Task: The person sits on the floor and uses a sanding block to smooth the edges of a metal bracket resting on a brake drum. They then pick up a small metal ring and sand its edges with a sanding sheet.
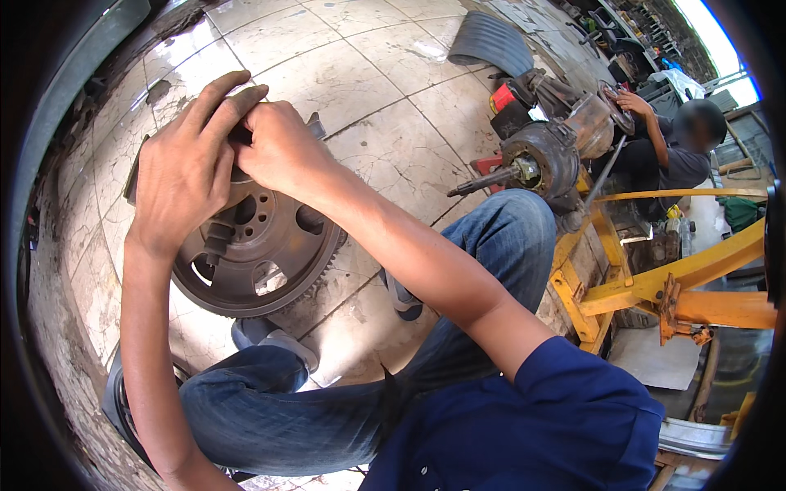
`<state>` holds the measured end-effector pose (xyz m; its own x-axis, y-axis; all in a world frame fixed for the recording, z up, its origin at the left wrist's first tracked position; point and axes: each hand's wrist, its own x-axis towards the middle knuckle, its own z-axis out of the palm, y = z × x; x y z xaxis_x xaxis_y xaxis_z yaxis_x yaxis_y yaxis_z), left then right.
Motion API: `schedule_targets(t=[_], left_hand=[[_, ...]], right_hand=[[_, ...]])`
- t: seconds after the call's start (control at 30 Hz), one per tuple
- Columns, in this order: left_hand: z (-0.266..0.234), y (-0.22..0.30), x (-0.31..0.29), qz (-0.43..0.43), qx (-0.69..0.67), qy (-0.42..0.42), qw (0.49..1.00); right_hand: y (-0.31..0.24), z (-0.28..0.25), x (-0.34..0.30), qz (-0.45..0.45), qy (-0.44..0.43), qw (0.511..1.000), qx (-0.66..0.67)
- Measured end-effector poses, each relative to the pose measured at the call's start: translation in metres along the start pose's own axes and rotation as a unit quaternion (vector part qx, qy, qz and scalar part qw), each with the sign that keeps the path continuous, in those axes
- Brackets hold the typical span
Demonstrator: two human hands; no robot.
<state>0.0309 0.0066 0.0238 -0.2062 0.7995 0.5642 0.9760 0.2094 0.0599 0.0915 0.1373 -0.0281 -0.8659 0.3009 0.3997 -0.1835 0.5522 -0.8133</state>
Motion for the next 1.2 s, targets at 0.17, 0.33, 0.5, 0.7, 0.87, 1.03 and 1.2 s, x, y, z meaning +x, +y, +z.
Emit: schedule_targets(t=[0.17, 0.33, 0.5, 0.7, 0.87, 1.03, 1.2], left_hand=[[0.003, -0.001, 0.001, 0.002, 0.014, 0.007, 1.000], [0.001, 0.000, 0.001, 0.000, 0.019, 0.004, 1.000], [0.001, 0.000, 0.001, 0.000, 0.018, 0.006, 1.000], [0.003, 0.001, 0.001, -0.009, 0.017, 0.013, 1.000], [0.004, 0.000, 0.000, 0.001, 0.021, 0.020, 1.000], [0.004, 0.000, 0.001, -0.004, 0.021, 0.014, 1.000], [0.002, 0.001, 0.000, -0.014, -0.004, 0.022, 1.000]], right_hand=[[0.001, 0.001, 0.001, -0.020, 0.006, 0.999, -0.027], [-0.008, 0.002, 0.000, -0.023, -0.008, 0.999, -0.045], [-0.006, 0.006, 0.002, -0.053, -0.001, 0.997, -0.055], [0.003, 0.014, 0.002, -0.125, 0.035, 0.990, -0.058], [0.003, 0.015, 0.003, -0.118, 0.037, 0.992, -0.033], [0.003, 0.015, 0.001, -0.116, 0.040, 0.992, -0.028], [-0.001, 0.012, -0.005, -0.100, 0.078, 0.991, 0.038]])
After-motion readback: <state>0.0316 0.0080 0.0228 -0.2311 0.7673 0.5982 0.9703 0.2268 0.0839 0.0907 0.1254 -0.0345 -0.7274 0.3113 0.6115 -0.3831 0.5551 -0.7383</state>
